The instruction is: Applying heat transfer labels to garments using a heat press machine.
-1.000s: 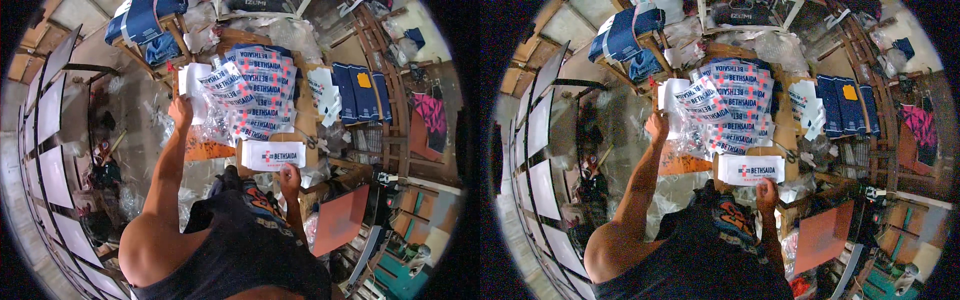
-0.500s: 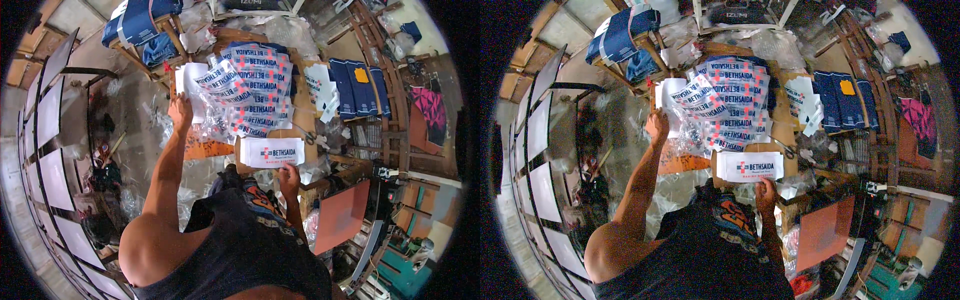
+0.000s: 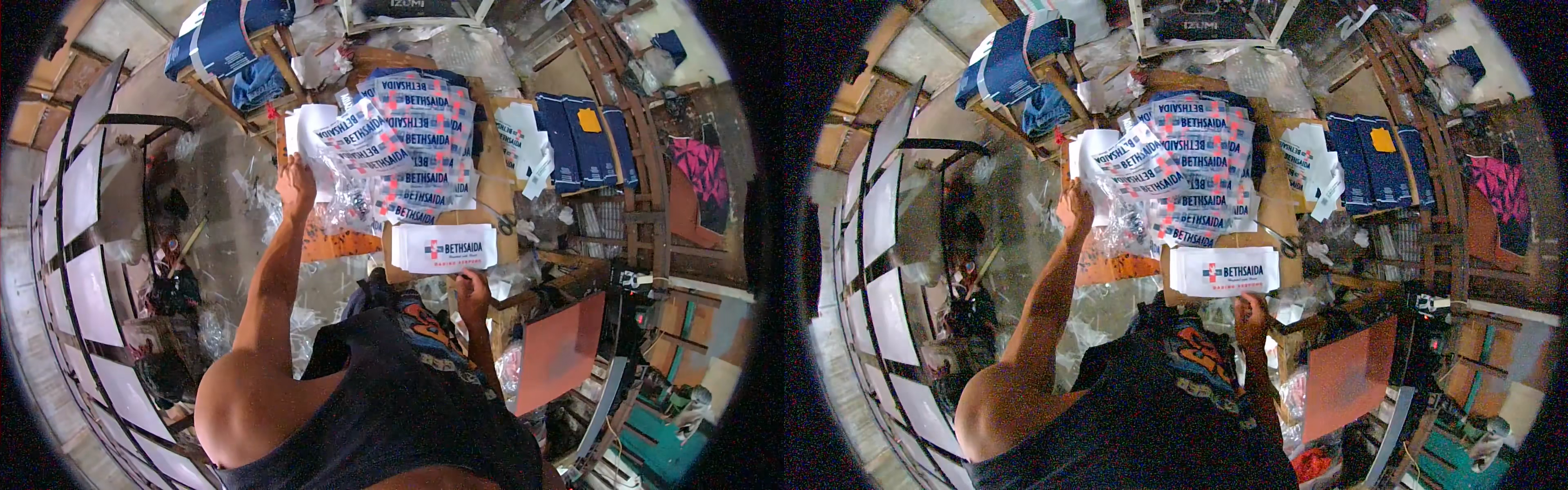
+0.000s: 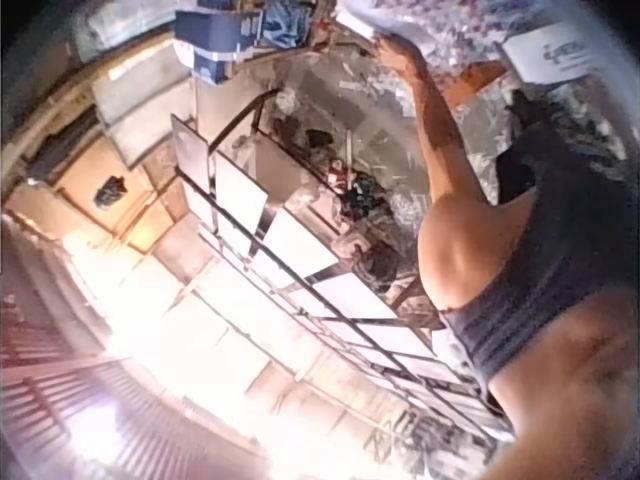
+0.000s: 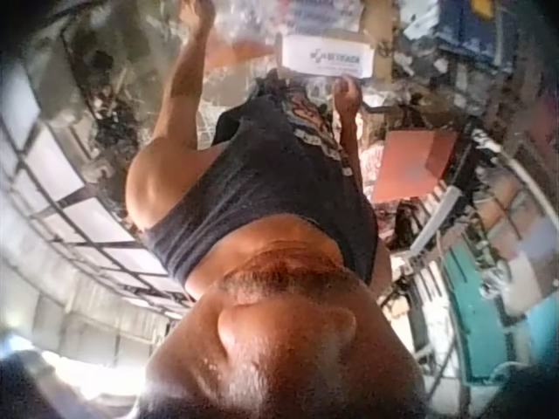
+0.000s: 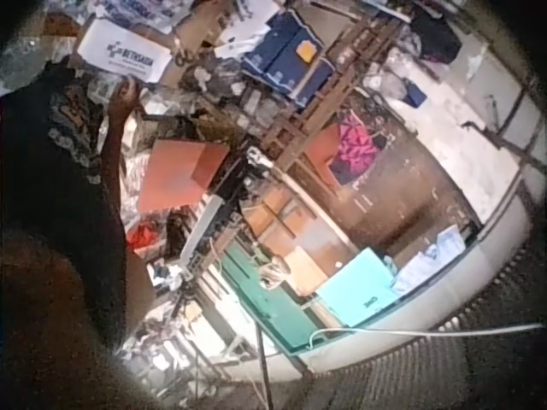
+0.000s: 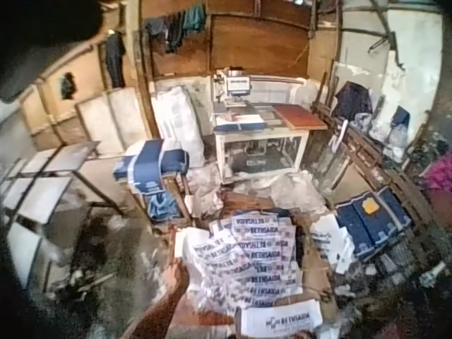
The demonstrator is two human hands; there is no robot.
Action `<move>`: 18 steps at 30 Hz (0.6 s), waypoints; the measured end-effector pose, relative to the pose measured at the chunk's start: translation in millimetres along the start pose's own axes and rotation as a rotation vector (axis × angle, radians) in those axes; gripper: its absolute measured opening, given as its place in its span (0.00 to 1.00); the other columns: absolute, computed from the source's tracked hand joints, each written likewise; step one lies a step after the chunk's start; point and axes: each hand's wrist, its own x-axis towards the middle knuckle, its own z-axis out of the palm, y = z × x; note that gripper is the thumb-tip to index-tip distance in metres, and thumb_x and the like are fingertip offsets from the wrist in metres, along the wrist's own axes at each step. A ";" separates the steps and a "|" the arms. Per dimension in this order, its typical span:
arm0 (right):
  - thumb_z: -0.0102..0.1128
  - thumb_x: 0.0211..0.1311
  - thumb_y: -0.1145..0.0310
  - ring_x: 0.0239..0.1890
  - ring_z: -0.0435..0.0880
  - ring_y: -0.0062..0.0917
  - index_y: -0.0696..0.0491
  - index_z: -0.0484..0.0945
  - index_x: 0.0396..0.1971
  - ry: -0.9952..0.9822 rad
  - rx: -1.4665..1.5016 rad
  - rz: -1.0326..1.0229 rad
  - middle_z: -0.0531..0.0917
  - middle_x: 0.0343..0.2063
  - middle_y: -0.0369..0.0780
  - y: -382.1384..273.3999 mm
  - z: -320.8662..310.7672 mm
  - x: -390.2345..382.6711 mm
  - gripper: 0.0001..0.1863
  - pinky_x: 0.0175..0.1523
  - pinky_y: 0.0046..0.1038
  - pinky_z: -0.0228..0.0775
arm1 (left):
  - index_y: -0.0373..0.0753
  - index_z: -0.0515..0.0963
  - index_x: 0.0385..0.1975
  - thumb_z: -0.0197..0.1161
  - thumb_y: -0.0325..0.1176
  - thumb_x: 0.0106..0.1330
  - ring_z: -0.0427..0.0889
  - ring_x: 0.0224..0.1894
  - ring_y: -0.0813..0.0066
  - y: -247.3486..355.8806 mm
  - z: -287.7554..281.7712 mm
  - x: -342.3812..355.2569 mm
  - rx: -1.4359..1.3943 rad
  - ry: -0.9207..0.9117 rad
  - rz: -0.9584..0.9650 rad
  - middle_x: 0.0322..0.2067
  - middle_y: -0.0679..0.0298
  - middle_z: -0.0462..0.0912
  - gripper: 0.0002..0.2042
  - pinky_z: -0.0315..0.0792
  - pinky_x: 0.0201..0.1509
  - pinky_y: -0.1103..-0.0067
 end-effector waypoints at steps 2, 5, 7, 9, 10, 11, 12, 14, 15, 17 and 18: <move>0.66 0.68 0.65 0.44 0.86 0.36 0.59 0.82 0.47 0.000 0.003 -0.009 0.84 0.45 0.46 -2.2 -1.4 0.2 0.15 0.50 0.33 0.78 | 0.31 0.75 0.52 0.59 0.29 0.65 0.82 0.54 0.45 -0.6 0.5 0.0 0.002 -0.006 0.001 0.52 0.45 0.83 0.17 0.79 0.55 0.56; 0.65 0.68 0.65 0.45 0.86 0.36 0.59 0.82 0.47 -0.003 0.016 0.007 0.84 0.45 0.46 -1.0 -2.0 0.5 0.15 0.51 0.33 0.78 | 0.30 0.75 0.53 0.58 0.29 0.66 0.81 0.54 0.44 0.0 -1.6 -1.3 0.013 0.021 0.000 0.52 0.44 0.82 0.17 0.78 0.55 0.56; 0.65 0.68 0.67 0.44 0.86 0.36 0.59 0.82 0.47 0.027 -0.062 -0.070 0.84 0.44 0.46 3.4 -1.5 0.6 0.14 0.51 0.33 0.78 | 0.31 0.77 0.52 0.58 0.29 0.65 0.81 0.54 0.44 3.6 -7.1 -2.9 -0.034 0.010 -0.020 0.48 0.44 0.84 0.16 0.78 0.56 0.57; 0.65 0.67 0.68 0.44 0.86 0.35 0.59 0.82 0.47 0.027 -0.014 -0.025 0.84 0.44 0.46 -1.6 -2.3 -1.5 0.14 0.50 0.32 0.78 | 0.32 0.79 0.49 0.58 0.30 0.66 0.82 0.52 0.43 15.9 -17.7 2.7 -0.053 -0.035 -0.086 0.44 0.45 0.85 0.15 0.78 0.55 0.56; 0.65 0.67 0.68 0.44 0.86 0.35 0.59 0.82 0.47 0.025 0.032 0.017 0.83 0.43 0.46 -3.8 -3.3 -2.7 0.13 0.50 0.32 0.78 | 0.33 0.81 0.47 0.58 0.31 0.66 0.83 0.51 0.42 20.4 -19.5 4.8 -0.074 -0.080 -0.158 0.41 0.46 0.86 0.14 0.77 0.55 0.56; 0.65 0.67 0.68 0.44 0.86 0.35 0.59 0.82 0.47 0.022 0.034 0.014 0.83 0.43 0.46 -5.7 -3.1 -1.9 0.13 0.50 0.32 0.78 | 0.33 0.81 0.47 0.58 0.31 0.66 0.83 0.51 0.42 16.1 -18.0 6.0 -0.072 -0.076 -0.160 0.41 0.46 0.86 0.14 0.77 0.55 0.56; 0.65 0.67 0.69 0.44 0.86 0.35 0.59 0.82 0.47 0.021 0.026 0.012 0.83 0.43 0.46 -7.0 -2.9 -1.5 0.13 0.49 0.32 0.79 | 0.35 0.83 0.44 0.59 0.33 0.66 0.84 0.48 0.42 10.0 -13.6 9.0 -0.029 -0.054 -0.171 0.38 0.46 0.87 0.13 0.78 0.53 0.55; 0.65 0.67 0.69 0.43 0.86 0.35 0.59 0.82 0.47 0.030 0.016 0.016 0.83 0.43 0.46 -2.5 -2.3 -2.7 0.13 0.49 0.32 0.79 | 0.36 0.86 0.41 0.59 0.35 0.65 0.85 0.46 0.41 7.9 -8.9 21.3 0.006 -0.036 -0.172 0.35 0.47 0.87 0.13 0.78 0.51 0.54; 0.65 0.67 0.69 0.42 0.87 0.35 0.59 0.82 0.47 0.046 -0.004 -0.001 0.84 0.44 0.46 3.7 -1.6 -4.3 0.13 0.48 0.32 0.79 | 0.37 0.86 0.40 0.60 0.38 0.64 0.85 0.45 0.41 11.2 -6.5 30.6 -0.065 -0.102 -0.310 0.37 0.46 0.87 0.14 0.79 0.51 0.54; 0.65 0.67 0.69 0.42 0.87 0.35 0.59 0.82 0.47 0.075 -0.027 -0.013 0.84 0.44 0.46 11.1 -3.5 -6.7 0.13 0.48 0.31 0.79 | 0.38 0.88 0.40 0.63 0.47 0.60 0.86 0.47 0.42 6.5 2.2 46.8 -0.212 -0.184 -0.531 0.41 0.44 0.88 0.19 0.80 0.53 0.58; 0.65 0.67 0.69 0.42 0.87 0.34 0.59 0.82 0.47 0.040 -0.005 -0.020 0.84 0.43 0.45 4.9 -3.1 -2.0 0.13 0.47 0.31 0.79 | 0.38 0.88 0.40 0.64 0.49 0.60 0.87 0.48 0.43 -38.7 14.5 55.8 -0.232 -0.152 -0.584 0.41 0.44 0.88 0.20 0.80 0.54 0.58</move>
